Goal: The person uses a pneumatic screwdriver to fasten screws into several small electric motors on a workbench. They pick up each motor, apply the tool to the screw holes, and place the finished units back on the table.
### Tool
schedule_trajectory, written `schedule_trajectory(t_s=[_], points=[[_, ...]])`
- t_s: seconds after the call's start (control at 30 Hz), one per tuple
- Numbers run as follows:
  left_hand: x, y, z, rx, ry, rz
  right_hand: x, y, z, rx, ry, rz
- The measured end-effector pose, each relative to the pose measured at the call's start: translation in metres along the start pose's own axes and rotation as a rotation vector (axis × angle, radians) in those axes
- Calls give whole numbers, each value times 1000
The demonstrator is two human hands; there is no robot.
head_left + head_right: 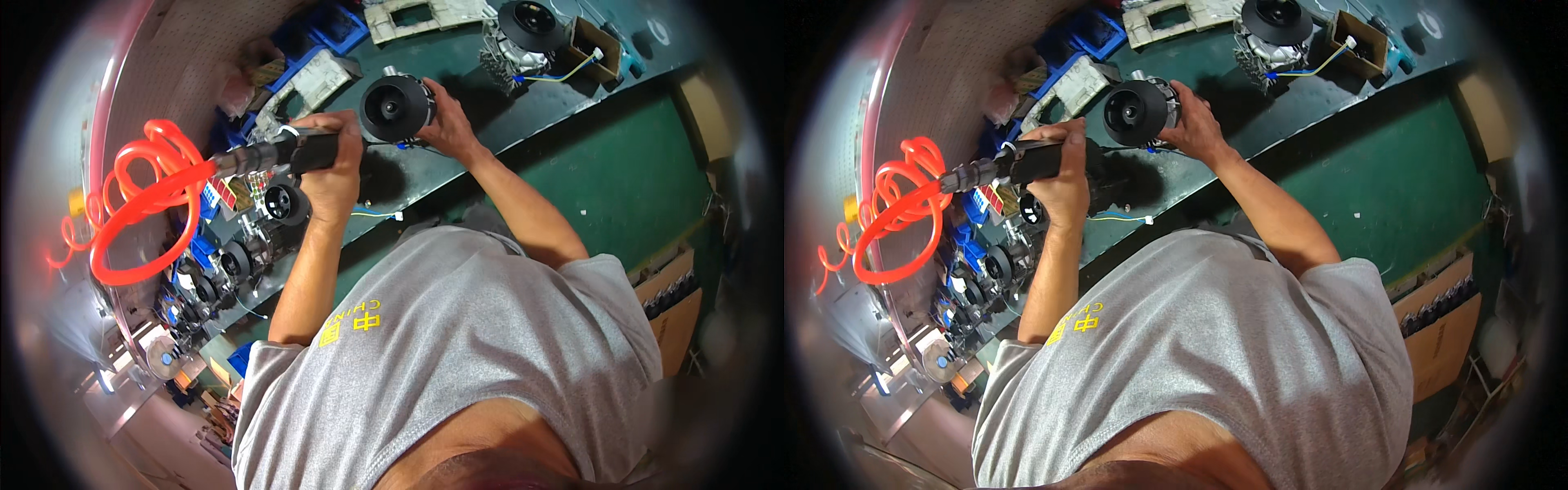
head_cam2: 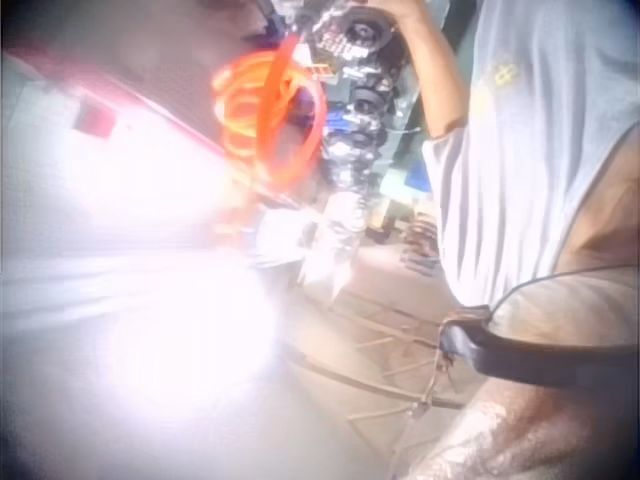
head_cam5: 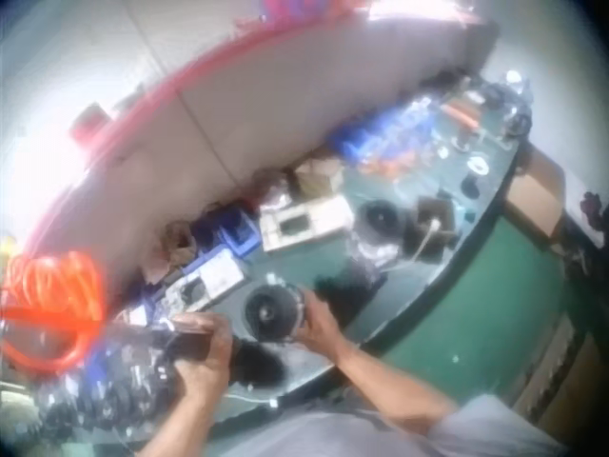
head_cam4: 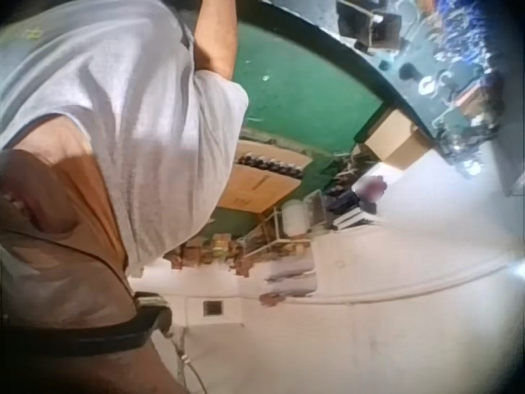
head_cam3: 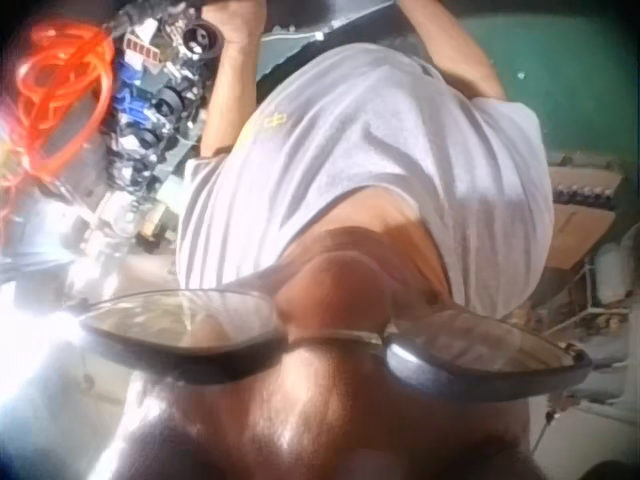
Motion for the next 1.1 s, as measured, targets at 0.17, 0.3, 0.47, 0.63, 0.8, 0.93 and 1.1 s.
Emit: schedule_trajectory(t_s=[0.17,0.3,0.47,0.63,0.8,0.93,1.1], points=[[0,15,-10,8,-38,33,-5,6,-4,-192,40,144],[-2,31,-5,-20,-20,-7,-5,2,-3,-218,50,237],[-6,60,30,109,147,-95,-5,-6,-4,-28,69,240],[-24,75,104,5,286,-205,8,-28,15,145,136,131],[-34,48,164,-29,362,-196,65,-85,30,-87,219,-2],[-38,13,183,41,423,-79,97,-125,-14,-270,-71,-18],[-40,-16,193,1,374,-88,80,-106,-111,-205,-450,-194]])
Point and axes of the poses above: each hand's wrist, its own x-axis away from the middle knuckle, its own z-axis out of the back of the hand, y = z × x, the point moved 2 cm from there along -x, towards the middle knuckle, and after that the axes turned 2 degrees about z, right-handed, at the moved point
